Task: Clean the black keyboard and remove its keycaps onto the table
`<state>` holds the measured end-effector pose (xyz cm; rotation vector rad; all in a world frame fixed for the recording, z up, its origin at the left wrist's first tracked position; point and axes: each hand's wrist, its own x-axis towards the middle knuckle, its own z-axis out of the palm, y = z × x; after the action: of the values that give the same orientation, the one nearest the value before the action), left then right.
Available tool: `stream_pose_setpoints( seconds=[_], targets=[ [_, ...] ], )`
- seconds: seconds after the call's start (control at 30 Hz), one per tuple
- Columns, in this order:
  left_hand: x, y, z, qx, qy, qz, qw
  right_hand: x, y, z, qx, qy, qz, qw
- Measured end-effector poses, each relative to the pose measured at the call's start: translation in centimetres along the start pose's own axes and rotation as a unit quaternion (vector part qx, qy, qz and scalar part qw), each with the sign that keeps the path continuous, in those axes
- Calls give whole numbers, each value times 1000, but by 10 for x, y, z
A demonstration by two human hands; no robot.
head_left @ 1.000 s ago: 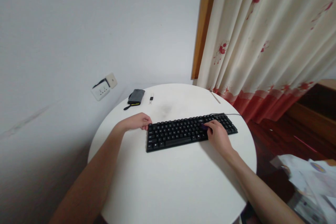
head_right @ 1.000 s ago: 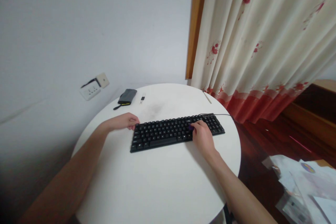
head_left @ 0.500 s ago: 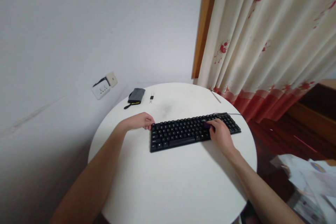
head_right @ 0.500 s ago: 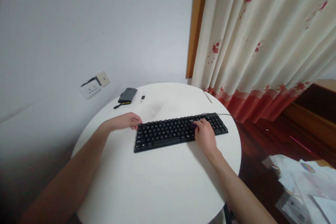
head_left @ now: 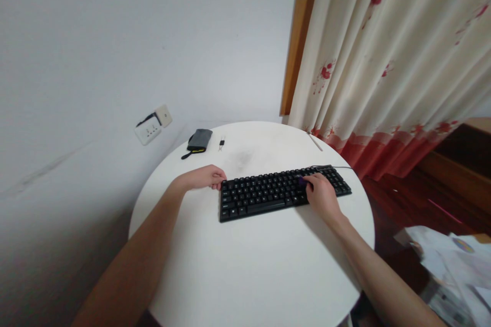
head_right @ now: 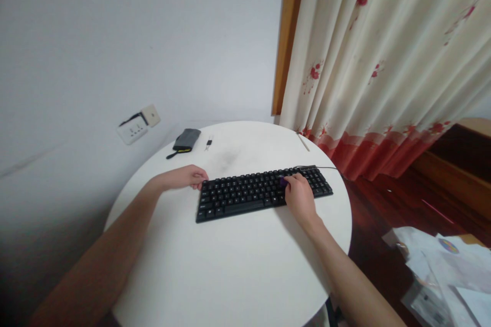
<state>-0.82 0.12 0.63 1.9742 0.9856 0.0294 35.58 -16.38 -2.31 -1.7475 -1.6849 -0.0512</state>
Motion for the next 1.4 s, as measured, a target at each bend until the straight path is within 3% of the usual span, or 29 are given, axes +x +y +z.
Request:
stream_pose_setpoints(
  seconds=[0.07,0.17,0.27,0.47,0.57,0.67,0.77,0.83,0.9,1.0,1.07,1.13,1.23,1.4],
  targets=[
    [-2,4,1,1,3,-7,1000,-1,-10,-1,45,-7,-26,999],
    [-4,8,1,4,5,-16,1000,-7,-35,4,135,-92,-128,978],
    [-5,9,2,1,8,-13,1000,-6,-45,10,133,-155,-184,961],
    [-7,11,2,-11,8,-3,1000,27,1,3,-47,-60,-30,997],
    [-7,13,2,-15,3,-9,1000,36,3,-2,-52,-40,-15,998],
    [-6,10,2,-10,1,-7,1000,30,-23,3,29,-68,-96,993],
    [-3,5,1,-1,0,0,1000,23,-49,15,99,-154,-214,960],
    [-2,3,0,5,1,3,1000,25,-53,20,99,-196,-253,942],
    [-3,3,0,6,-1,2,1000,34,-45,21,62,-199,-231,951],
    [-4,5,1,-4,-5,1,1000,54,-21,16,-36,-157,-109,981],
    [-4,6,1,-8,-7,1,1000,65,-10,12,-95,-131,-32,986],
    [-3,5,1,-10,-9,1,1000,72,-9,10,-110,-119,1,987],
    [-2,1,0,-8,-10,4,1000,73,-27,14,-38,-145,-66,986],
    [-2,-4,-1,-7,-12,15,1000,66,-73,35,96,-230,-235,939]
  ],
)
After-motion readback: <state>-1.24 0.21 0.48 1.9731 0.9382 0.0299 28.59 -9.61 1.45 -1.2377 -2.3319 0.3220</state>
